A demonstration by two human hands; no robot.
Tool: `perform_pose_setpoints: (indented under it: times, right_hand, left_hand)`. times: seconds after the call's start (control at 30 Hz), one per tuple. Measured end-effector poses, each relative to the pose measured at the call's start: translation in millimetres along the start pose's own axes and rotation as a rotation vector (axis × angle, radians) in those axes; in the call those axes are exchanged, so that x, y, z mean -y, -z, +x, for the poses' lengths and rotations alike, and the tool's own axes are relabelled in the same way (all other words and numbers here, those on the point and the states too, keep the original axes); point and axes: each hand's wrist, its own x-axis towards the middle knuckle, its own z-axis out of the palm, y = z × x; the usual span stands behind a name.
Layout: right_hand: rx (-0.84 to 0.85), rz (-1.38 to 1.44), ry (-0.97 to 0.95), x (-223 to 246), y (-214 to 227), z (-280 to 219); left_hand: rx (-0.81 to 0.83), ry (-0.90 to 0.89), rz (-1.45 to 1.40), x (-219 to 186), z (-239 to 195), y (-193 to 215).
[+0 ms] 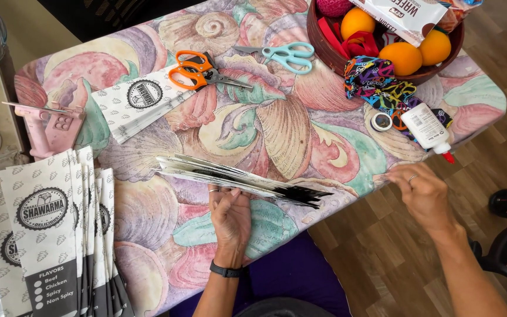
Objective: Applying glue to the edges of paper packaging sleeves and folding them to seal the bottom.
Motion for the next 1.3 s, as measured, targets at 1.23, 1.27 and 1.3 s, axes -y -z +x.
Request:
perform_pose_setpoints:
  times: [1.23, 1.27, 1.3]
  right_hand:
    - [-0.036, 0.941, -0.083, 164.7, -89.4, 42.0]
    - [-0.061, 0.901, -0.016, 159.0, -85.7, 47.1]
    - [-0.086, 0.861, 0.051, 153.2, -81.8, 52.4]
  left_hand:
    - [0.178, -0.041, -0.143, -36.0, -36.4, -14.7]
    - [0.264, -0.108, -0.075, -41.7, -37.2, -16.5]
    - [0.350, -0.175, -0.006, -47.3, -38.2, -18.5]
